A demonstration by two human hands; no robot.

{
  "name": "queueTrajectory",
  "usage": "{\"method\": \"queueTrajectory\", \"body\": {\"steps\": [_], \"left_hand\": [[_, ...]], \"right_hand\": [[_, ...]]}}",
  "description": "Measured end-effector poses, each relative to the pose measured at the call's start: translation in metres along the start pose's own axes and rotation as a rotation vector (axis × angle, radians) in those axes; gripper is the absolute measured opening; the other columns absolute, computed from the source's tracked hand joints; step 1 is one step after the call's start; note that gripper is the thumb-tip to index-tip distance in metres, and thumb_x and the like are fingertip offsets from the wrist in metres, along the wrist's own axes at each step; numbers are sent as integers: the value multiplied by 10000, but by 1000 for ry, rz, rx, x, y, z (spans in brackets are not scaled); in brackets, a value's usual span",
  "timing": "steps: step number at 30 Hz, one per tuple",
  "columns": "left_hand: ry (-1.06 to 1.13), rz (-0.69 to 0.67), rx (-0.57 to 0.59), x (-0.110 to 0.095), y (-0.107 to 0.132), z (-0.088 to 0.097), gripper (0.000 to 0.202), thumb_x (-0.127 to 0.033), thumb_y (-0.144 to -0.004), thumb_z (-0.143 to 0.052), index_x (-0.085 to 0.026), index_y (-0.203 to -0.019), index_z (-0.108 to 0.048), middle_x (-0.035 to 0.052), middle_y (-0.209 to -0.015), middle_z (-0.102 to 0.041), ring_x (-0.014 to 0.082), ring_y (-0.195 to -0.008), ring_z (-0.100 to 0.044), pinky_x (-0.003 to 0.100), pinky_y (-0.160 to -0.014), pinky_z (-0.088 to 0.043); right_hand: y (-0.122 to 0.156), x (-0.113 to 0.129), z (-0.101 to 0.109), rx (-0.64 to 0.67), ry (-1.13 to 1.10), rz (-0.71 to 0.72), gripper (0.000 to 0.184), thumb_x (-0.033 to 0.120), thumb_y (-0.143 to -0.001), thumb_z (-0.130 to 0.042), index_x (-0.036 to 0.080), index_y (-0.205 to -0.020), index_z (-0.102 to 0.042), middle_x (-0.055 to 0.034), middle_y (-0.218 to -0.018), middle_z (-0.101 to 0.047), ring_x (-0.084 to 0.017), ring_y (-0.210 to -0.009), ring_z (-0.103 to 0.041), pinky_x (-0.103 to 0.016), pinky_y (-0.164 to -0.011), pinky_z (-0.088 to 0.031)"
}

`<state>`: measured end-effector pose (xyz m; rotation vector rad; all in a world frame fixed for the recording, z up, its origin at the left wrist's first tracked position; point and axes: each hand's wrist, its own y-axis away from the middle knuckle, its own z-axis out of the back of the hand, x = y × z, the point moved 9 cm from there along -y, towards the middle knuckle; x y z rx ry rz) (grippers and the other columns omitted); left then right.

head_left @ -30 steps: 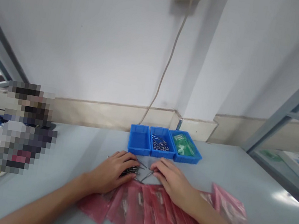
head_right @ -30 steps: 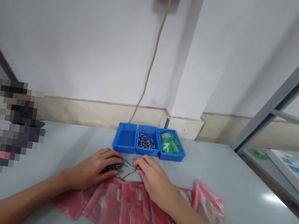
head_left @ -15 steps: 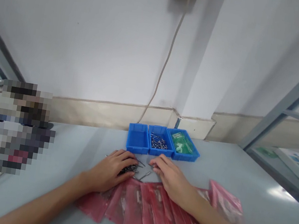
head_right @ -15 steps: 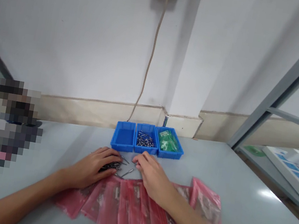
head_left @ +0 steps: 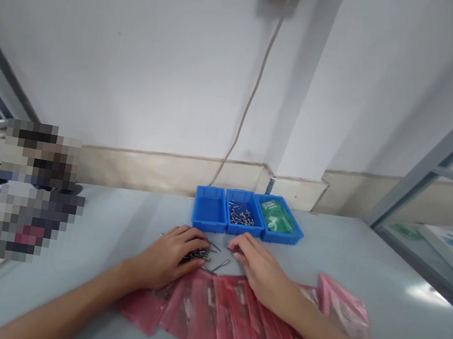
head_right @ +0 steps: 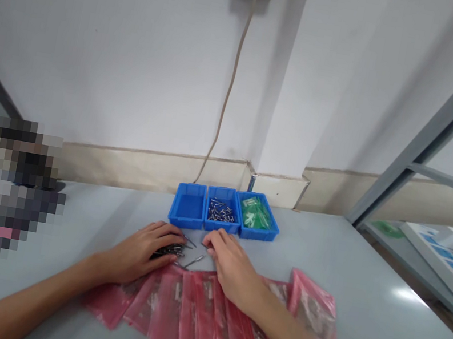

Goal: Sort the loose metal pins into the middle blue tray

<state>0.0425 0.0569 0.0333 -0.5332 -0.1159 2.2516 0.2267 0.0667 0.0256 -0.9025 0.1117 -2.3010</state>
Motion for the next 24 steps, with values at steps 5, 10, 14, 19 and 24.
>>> {"method": "queueTrajectory", "body": {"steps": [5, 10, 14, 19, 24], "left_hand": [[-4, 1, 2, -1, 0, 1, 322, -357, -1130, -571, -273, -1435, -636, 81, -1392, -656, 279, -1280, -602, 493, -1137, -504], [-8, -2, 0, -1, 1, 1, 321, -357, -1135, -557, -273, -1436, -632, 84, -1391, -657, 285, -1277, -605, 502, -1132, -505], [1, -8, -1, -1, 0, 0, 323, -359, -1136, -557, -277, -1440, -629, 82, -1392, -656, 283, -1274, -603, 495, -1127, -507], [-1, -23, -23, -2, 0, 2, 327, -370, -1139, -547, -282, -1442, -635, 88, -1384, -662, 282, -1265, -615, 491, -1121, -511], [-13, -4, -7, -2, 0, 1, 311, -368, -1135, -557, -273, -1418, -645, 82, -1381, -661, 283, -1257, -614, 489, -1111, -515]], "right_hand": [[-1, -3, 0, -29, -25, 5, 209, 173, -1127, -418, 257, -1221, -585, -79, -1200, -690, -256, -1130, -644, -390, -990, -506], [-2, -3, 7, -72, -46, -19, 279, 241, -1141, -422, 272, -1384, -556, -87, -1223, -705, -261, -1084, -680, -393, -948, -533], [-3, 2, 15, -115, -43, -22, 254, 259, -1138, -426, 267, -1257, -650, -93, -1195, -715, -264, -1066, -685, -409, -954, -539], [-6, -4, 21, -161, -186, -134, 226, 336, -1097, -527, 248, -1147, -730, -90, -1171, -752, -272, -1075, -693, -438, -983, -540], [-8, -12, 13, -113, -600, -252, 218, 393, -1009, -674, 239, -1115, -784, -58, -1086, -791, -252, -1029, -711, -412, -965, -545]]}}
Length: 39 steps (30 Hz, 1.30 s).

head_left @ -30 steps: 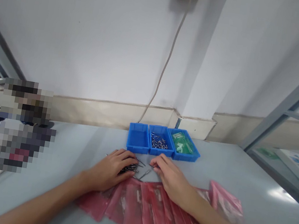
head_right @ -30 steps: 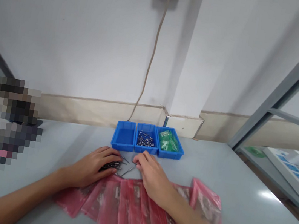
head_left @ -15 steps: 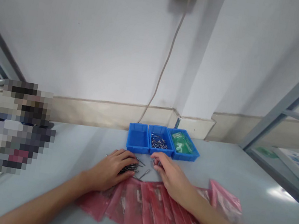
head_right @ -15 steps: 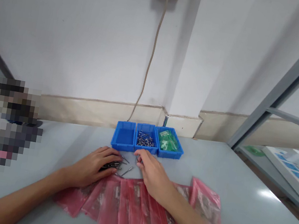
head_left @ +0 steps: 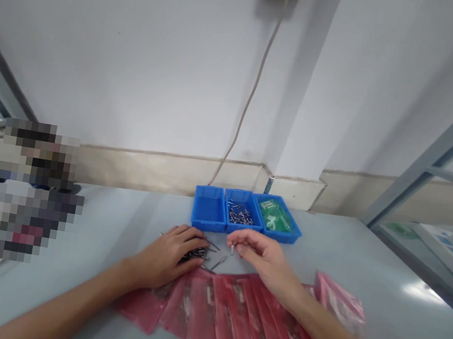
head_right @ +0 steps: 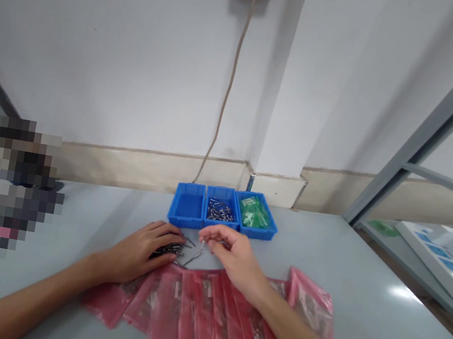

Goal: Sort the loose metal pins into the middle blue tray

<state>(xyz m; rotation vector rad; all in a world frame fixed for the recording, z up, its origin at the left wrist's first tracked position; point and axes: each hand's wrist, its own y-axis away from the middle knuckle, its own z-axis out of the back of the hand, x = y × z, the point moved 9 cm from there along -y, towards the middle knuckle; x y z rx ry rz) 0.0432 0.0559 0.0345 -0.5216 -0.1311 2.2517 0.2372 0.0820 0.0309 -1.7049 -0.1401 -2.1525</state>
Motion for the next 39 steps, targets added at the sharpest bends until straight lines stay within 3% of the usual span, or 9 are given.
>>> {"method": "queueTrajectory", "body": {"steps": [5, 11, 25, 31, 39], "left_hand": [[7, -9, -7, -1, 0, 1, 316, -383, -1139, -542, -276, -1415, -654, 85, -1373, -667, 278, -1251, -619, 479, -1111, -516], [15, -12, -1, 0, 1, 0, 325, -380, -1141, -537, -287, -1433, -645, 83, -1384, -664, 282, -1253, -615, 485, -1107, -518], [7, 7, 17, 1, 0, -1, 324, -365, -1142, -545, -293, -1446, -627, 80, -1402, -648, 284, -1262, -602, 487, -1120, -500], [7, 4, 19, 1, 0, -1, 317, -358, -1143, -544, -287, -1439, -632, 81, -1398, -647, 283, -1244, -604, 490, -1111, -501], [11, 20, 29, 2, -1, -2, 317, -352, -1141, -549, -287, -1443, -624, 71, -1411, -647, 276, -1265, -596, 479, -1126, -494]], "right_hand": [[3, -13, 2, -64, -248, -120, 281, 402, -895, -842, 235, -1118, -811, -48, -1048, -775, -228, -990, -691, -386, -947, -541], [4, -14, 1, -89, -324, -190, 287, 430, -844, -884, 233, -1047, -838, -39, -948, -756, -192, -839, -638, -340, -792, -514], [7, -5, -2, -49, -342, -152, 229, 449, -932, -828, 223, -967, -828, -8, -903, -697, -147, -762, -556, -303, -749, -453], [5, -1, -7, -6, -428, -144, 265, 466, -939, -828, 202, -937, -816, -47, -971, -750, -148, -761, -588, -294, -723, -470], [6, -9, -1, -59, -464, -146, 261, 459, -910, -869, 203, -946, -834, -30, -884, -725, -130, -718, -566, -278, -683, -442]]}}
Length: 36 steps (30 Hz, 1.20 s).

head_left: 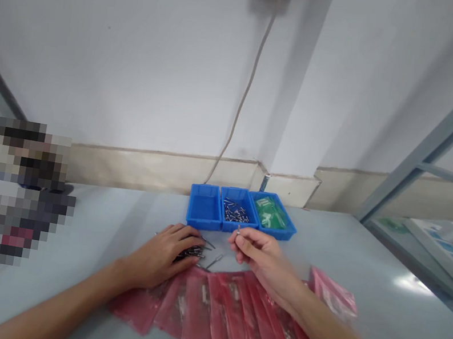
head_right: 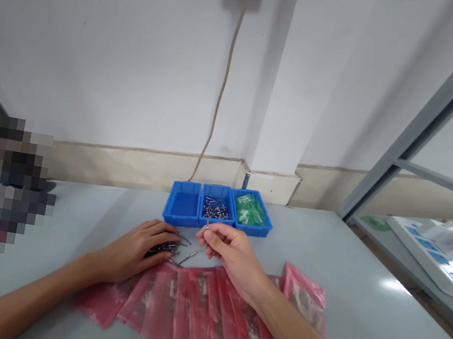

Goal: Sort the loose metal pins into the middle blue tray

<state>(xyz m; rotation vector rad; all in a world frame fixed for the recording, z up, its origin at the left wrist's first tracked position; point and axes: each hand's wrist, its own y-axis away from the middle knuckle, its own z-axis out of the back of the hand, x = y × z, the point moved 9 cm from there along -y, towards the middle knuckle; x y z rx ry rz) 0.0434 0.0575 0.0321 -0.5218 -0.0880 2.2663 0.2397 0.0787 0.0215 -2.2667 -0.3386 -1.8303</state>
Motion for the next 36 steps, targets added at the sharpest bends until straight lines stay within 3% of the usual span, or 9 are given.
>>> {"method": "queueTrajectory", "body": {"steps": [9, 16, 22, 27, 32, 36], "left_hand": [[8, -4, -25, 2, 1, 0, 323, -373, -1137, -557, -290, -1440, -631, 71, -1415, -651, 278, -1267, -606, 478, -1119, -507], [-2, -11, -16, 2, 1, -1, 326, -369, -1138, -555, -301, -1447, -635, 64, -1423, -651, 277, -1278, -601, 480, -1128, -501], [-4, -2, -6, 1, 1, -1, 323, -371, -1137, -558, -300, -1444, -633, 63, -1417, -650, 279, -1279, -599, 484, -1128, -500], [-3, -6, -9, 1, 0, 0, 323, -367, -1140, -552, -289, -1443, -632, 75, -1420, -644, 279, -1272, -602, 484, -1125, -501], [-2, -3, -6, 1, 1, 0, 326, -369, -1141, -546, -299, -1448, -631, 73, -1424, -643, 280, -1272, -602, 490, -1124, -503], [5, -19, -17, 0, 1, 1, 320, -370, -1141, -543, -293, -1435, -643, 84, -1420, -645, 283, -1269, -609, 489, -1119, -508]], "right_hand": [[2, 4, 0, -4, 100, 36, 290, 491, -1004, -756, 207, -984, -809, 1, -810, -658, -113, -660, -538, -272, -653, -398], [3, 14, -2, -31, 320, 183, 313, 500, -1067, -632, 240, -1125, -798, -8, -874, -655, -138, -684, -588, -284, -662, -464], [2, 16, 2, -73, 429, 248, 256, 450, -1040, -667, 260, -1107, -826, -62, -1067, -745, -181, -772, -642, -310, -679, -511], [6, 28, 5, -133, 532, 340, 170, 373, -1007, -720, 293, -1067, -857, -55, -1085, -787, -244, -996, -703, -364, -875, -539], [9, 34, 8, -201, 607, 365, 141, 359, -977, -747, 294, -1027, -862, -42, -973, -763, -231, -890, -690, -343, -766, -532], [9, 33, 7, -191, 623, 380, 143, 351, -986, -739, 286, -1035, -856, -42, -966, -751, -226, -884, -675, -336, -763, -528]]}}
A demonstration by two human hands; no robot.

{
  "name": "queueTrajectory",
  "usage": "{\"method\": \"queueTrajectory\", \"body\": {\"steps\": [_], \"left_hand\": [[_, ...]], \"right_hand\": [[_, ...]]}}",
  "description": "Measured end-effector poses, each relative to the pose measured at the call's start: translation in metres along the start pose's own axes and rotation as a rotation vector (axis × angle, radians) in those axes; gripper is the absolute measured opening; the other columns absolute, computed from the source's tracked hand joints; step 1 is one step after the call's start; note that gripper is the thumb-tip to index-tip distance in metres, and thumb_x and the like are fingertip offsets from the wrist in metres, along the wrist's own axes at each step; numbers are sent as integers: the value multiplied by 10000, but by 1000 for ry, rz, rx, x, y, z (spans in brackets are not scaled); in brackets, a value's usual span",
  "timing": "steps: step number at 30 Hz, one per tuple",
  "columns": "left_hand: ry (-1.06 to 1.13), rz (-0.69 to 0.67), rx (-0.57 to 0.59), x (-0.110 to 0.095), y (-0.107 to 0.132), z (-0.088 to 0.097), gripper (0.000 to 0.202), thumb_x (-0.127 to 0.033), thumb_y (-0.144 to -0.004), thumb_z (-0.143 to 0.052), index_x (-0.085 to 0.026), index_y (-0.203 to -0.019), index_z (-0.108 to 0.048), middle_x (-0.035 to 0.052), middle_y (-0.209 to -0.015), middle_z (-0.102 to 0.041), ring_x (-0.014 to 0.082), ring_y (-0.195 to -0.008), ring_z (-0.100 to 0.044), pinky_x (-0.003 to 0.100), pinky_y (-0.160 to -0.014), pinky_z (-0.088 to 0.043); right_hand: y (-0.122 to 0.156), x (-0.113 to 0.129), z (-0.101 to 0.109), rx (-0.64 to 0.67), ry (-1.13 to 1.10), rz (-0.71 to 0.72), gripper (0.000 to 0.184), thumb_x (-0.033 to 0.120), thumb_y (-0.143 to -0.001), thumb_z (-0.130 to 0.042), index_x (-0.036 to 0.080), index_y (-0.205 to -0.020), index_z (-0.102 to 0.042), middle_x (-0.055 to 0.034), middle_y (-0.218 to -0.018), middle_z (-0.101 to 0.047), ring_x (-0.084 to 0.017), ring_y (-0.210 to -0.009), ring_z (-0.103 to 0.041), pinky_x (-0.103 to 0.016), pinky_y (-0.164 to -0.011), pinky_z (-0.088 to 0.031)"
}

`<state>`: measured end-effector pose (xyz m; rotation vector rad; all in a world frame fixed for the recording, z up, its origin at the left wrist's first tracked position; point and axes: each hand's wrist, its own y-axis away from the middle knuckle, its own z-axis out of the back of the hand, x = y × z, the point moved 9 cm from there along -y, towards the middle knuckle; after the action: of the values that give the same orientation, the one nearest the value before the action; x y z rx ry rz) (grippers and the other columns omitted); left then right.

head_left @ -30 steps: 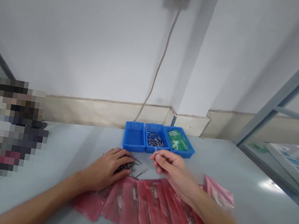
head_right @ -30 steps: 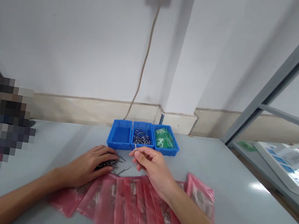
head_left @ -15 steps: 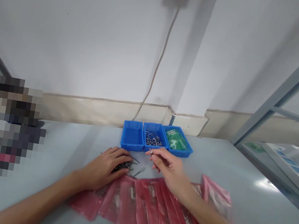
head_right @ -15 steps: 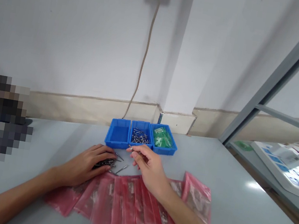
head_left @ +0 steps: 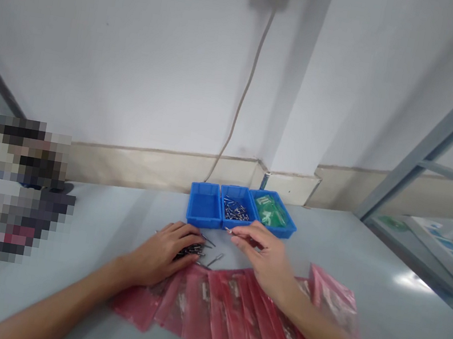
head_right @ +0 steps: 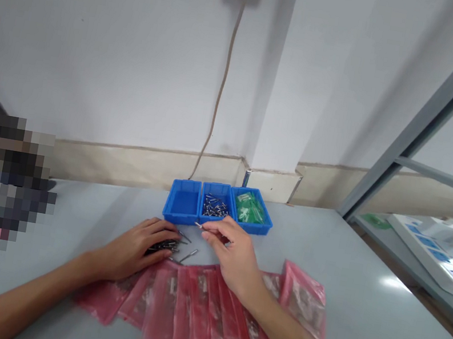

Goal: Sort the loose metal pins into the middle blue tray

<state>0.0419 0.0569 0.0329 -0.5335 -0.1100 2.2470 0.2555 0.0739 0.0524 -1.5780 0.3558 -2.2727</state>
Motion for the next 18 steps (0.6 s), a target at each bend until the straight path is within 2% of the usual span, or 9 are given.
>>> {"method": "queueTrajectory", "body": {"steps": [10, 18], "left_hand": [[-1, 7, -6, -1, 0, 0, 331, -376, -1141, -545, -293, -1448, -634, 83, -1420, -650, 287, -1267, -607, 501, -1122, -507], [5, 7, -9, -2, 0, 2, 300, -374, -1135, -555, -286, -1404, -656, 72, -1398, -657, 276, -1269, -614, 473, -1125, -507]], "right_hand": [[3, 1, -8, 67, -58, -34, 184, 382, -1011, -713, 270, -1056, -852, -65, -1044, -770, -249, -944, -700, -373, -858, -546], [2, 7, -5, 75, -64, -23, 204, 400, -1021, -696, 278, -1058, -856, -66, -1058, -773, -267, -1011, -700, -381, -896, -533]]}}
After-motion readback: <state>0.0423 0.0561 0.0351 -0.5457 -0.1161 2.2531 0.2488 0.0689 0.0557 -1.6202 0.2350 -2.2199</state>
